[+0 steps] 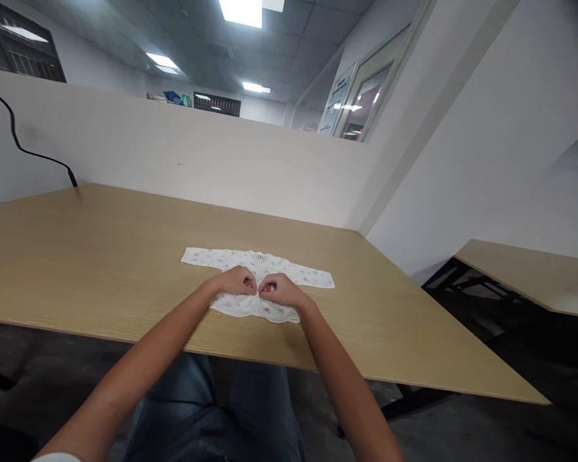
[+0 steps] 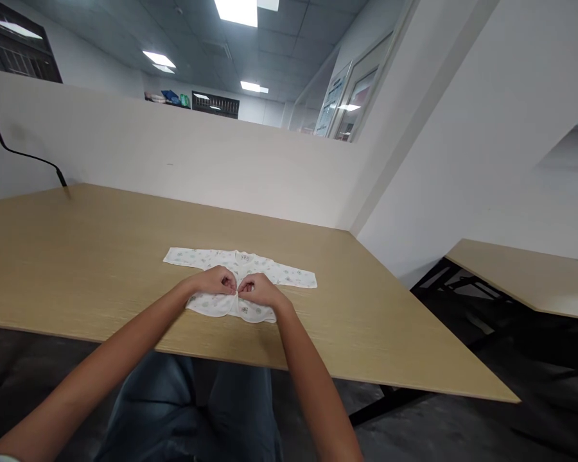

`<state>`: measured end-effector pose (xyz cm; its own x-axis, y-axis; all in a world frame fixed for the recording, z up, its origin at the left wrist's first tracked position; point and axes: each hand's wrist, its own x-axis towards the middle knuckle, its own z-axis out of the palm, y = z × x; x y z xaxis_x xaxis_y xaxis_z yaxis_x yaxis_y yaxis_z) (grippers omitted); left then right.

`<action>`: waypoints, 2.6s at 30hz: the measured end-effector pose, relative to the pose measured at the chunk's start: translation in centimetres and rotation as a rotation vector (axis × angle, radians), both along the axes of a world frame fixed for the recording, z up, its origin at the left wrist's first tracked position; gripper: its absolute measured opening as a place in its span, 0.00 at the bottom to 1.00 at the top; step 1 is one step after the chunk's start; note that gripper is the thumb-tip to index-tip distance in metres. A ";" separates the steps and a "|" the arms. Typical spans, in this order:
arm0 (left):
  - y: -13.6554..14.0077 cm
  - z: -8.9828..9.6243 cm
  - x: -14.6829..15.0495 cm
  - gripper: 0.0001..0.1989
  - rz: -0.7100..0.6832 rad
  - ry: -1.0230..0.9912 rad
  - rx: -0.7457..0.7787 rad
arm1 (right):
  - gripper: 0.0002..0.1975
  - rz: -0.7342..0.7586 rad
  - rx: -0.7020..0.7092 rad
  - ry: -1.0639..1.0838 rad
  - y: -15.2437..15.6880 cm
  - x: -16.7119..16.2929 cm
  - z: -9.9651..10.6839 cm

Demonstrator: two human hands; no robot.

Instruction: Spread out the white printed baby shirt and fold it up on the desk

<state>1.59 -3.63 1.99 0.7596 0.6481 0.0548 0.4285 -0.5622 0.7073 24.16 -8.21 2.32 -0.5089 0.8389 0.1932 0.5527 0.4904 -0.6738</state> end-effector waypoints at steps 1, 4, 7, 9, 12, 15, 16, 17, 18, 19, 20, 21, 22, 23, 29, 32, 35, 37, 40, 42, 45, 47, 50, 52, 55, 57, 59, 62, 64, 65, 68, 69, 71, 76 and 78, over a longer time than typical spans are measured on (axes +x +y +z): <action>-0.1 0.1 0.0 0.12 0.005 0.008 -0.002 | 0.07 0.000 -0.007 0.005 0.0 0.0 0.0; -0.3 0.4 0.0 0.12 0.013 0.022 0.000 | 0.07 -0.004 -0.029 0.017 0.0 0.0 0.0; -0.5 0.5 0.1 0.12 0.013 0.024 0.005 | 0.07 -0.009 -0.033 0.012 0.1 -0.1 0.0; -0.5 0.5 0.1 0.13 0.020 0.023 -0.003 | 0.07 -0.017 -0.036 0.012 0.0 -0.1 0.1; -0.4 0.4 0.1 0.13 0.031 0.023 -0.012 | 0.07 -0.029 -0.050 0.040 -0.1 -0.1 0.4; -0.2 0.1 0.1 0.11 0.025 0.011 -0.015 | 0.09 -0.001 -0.066 0.077 -0.2 0.0 0.6; -0.2 0.0 0.1 0.12 0.021 0.005 -0.018 | 0.09 0.020 -0.071 0.084 -0.3 0.0 0.6; -0.1 0.0 0.1 0.12 0.017 0.000 -0.020 | 0.09 0.040 -0.073 0.086 -0.2 0.1 0.6; 0.0 0.0 0.1 0.12 0.015 -0.003 -0.021 | 0.09 0.050 -0.068 0.086 -0.2 0.2 0.6; 0.0 0.0 0.1 0.13 0.015 -0.006 -0.022 | 0.09 0.053 -0.064 0.079 -0.1 0.2 0.6; 0.0 0.0 0.1 0.13 0.018 -0.008 -0.024 | 0.08 0.047 -0.059 0.067 -0.1 0.3 0.6; -0.1 0.0 0.2 0.13 0.022 -0.009 -0.027 | 0.08 0.035 -0.053 0.052 0.0 0.3 0.5; -0.1 0.1 0.2 0.13 0.026 -0.009 -0.032 | 0.07 0.022 -0.048 0.036 0.0 0.4 0.5; -0.1 0.1 0.2 0.13 0.031 -0.009 -0.037 | 0.07 0.015 -0.046 0.024 0.1 0.3 0.4; -0.2 0.2 0.2 0.13 0.018 -0.008 -0.012 | 0.06 -0.004 -0.038 0.013 -0.1 -0.2 -0.1; -0.3 0.1 0.3 0.12 0.026 -0.019 0.018 | 0.06 -0.044 0.004 -0.010 -0.2 -0.6 -0.4; -0.4 0.2 0.5 0.12 0.064 -0.047 0.035 | 0.05 -0.053 0.018 -0.019 -0.1 -0.6 -0.6; -0.7 0.4 0.6 0.12 0.080 -0.067 0.035 | 0.05 -0.037 0.002 -0.010 0.0 -0.4 -0.5; -1.2 0.9 0.7 0.12 0.100 -0.080 0.028 | 0.06 -0.022 -0.027 -0.004 0.1 -0.2 -0.4; -1.5 1.2 0.8 0.12 0.117 -0.099 0.015 | 0.06 -0.017 -0.033 -0.008 0.1 -0.1 -0.3; -1.7 1.4 0.9 0.11 0.131 -0.116 -0.017 | 0.06 -0.022 -0.042 -0.017 0.1 -0.1 -0.3; -1.7 1.4 0.9 0.10 0.128 -0.105 -0.034 | 0.06 -0.026 -0.054 -0.014 0.1 -0.1 -0.2; -1.4 1.3 0.7 0.11 0.106 -0.068 -0.049 | 0.06 -0.011 -0.066 -0.009 0.1 -0.1 -0.1; -1.2 1.2 0.5 0.10 0.091 -0.038 -0.046 | 0.06 0.001 -0.072 -0.010 0.1 0.0 0.1; -1.2 1.3 0.4 0.09 0.063 -0.006 -0.010 | 0.06 0.016 -0.070 -0.008 0.2 0.1 0.1; -1.3 1.3 0.5 0.08 0.049 0.003 0.034 | 0.07 0.023 -0.072 0.004 0.2 0.2 -0.1; -1.4 1.4 0.6 0.08 0.044 0.010 0.075 | 0.08 0.013 -0.076 0.015 0.3 0.2 -0.3; -1.4 1.3 0.7 0.07 0.035 0.016 0.102 | 0.10 -0.034 -0.041 0.005 0.4 0.0 -0.6; -1.3 1.1 0.7 0.07 0.030 0.010 0.115 | 0.09 -0.069 0.008 -0.016 0.4 -0.2 -0.7; -1.2 1.1 0.7 0.07 0.025 0.002 0.130 | 0.09 -0.085 0.028 -0.023 0.5 -0.3 -0.7; -0.8 0.9 0.5 0.06 0.003 -0.051 0.195 | 0.08 -0.117 0.055 -0.013 0.5 -0.3 -0.7; -0.7 0.8 0.4 0.07 0.000 -0.067 0.201 | 0.07 -0.118 0.053 -0.001 0.6 -0.2 -0.7; -0.5 0.7 0.2 0.08 0.006 -0.084 0.167 | 0.08 -0.110 0.053 0.012 0.6 -0.1 -0.6; -0.1 0.3 -0.2 0.11 0.014 -0.083 0.079 | 0.12 -0.112 0.071 0.001 0.5 0.1 -0.6; 0.2 0.1 -0.2 0.13 0.019 -0.089 0.077 | 0.12 -0.115 0.055 0.011 0.5 0.1 -0.6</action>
<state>1.41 -3.46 2.07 0.7370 0.6538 0.1717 0.3771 -0.6084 0.6983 24.28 -7.75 1.69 -0.4072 0.8797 0.2457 0.6005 0.4606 -0.6536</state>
